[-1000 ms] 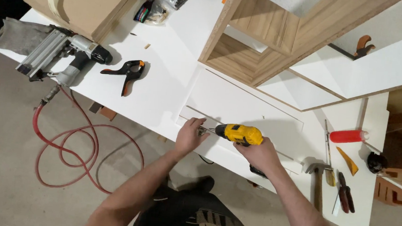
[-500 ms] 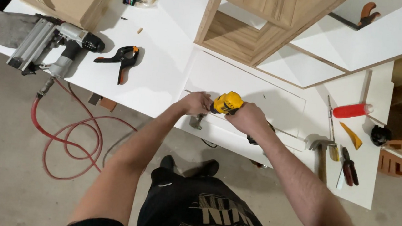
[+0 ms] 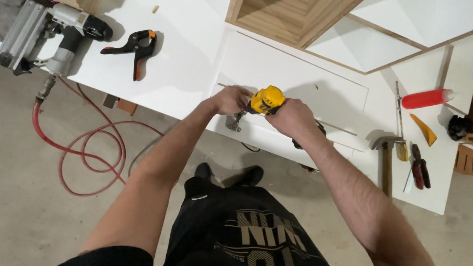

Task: Attaching hinges to a wooden panel and assembling a shelf unit using a power drill and other hand tools.

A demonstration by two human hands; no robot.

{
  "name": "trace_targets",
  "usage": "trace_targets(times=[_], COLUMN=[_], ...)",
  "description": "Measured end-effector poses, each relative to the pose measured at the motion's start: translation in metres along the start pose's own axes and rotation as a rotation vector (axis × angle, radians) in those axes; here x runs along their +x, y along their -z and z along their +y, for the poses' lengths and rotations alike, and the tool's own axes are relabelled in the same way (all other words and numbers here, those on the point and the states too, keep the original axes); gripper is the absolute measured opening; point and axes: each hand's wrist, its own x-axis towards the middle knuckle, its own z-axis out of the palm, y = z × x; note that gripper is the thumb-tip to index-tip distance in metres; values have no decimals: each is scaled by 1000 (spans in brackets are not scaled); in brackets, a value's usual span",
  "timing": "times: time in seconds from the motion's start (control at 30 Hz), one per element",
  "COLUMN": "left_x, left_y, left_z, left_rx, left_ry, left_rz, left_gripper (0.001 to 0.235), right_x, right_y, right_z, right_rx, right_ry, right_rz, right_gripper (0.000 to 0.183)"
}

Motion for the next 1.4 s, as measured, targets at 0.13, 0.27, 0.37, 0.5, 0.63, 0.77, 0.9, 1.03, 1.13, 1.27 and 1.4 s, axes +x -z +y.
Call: trace_targets(times=[0.13,0.27,0.37,0.5,0.63,0.77,0.9,1.03,1.13,1.27,1.4], left_x=[5,8,6,4,-1,0,0,-18,4,6,2], left_y=[-5,-9,-6,-3,4,1,2,22,-2,-4,-2], left_z=[-7,-12,-8,-3,9,8,10,39,-1,-6,-2], left_rx=[62,57,4,23,61,9,66,139,122,139,54], left_ry=[-45,-29,-26,-33,-29,9,8,-35,-68,-71,-39], left_rz=[2,30,7,3,-24,-12,-32,-78,-47,-41,-4], left_gripper=[24,23,23,24,28,32,33,32,34,34,35], right_x=[-2,-6,-7,-6,-4,-4,1,-2,-6,-6,-6], right_y=[0,3,3,2,-2,-4,-7,-5,-3,-4,-5], right_z=[0,-5,-8,-8,-4,-3,0,-2,-6,-5,-4], right_rx=[25,-6,-2,-4,3,4,13,-26,-38,-33,-50], right_ry=[-1,8,15,16,34,33,28,43,46,54,45], right_rz=[14,-1,3,4,5,1,9,-24,-24,-18,-28], right_gripper=[51,50,48,48,43,41,42,40,38,38,39])
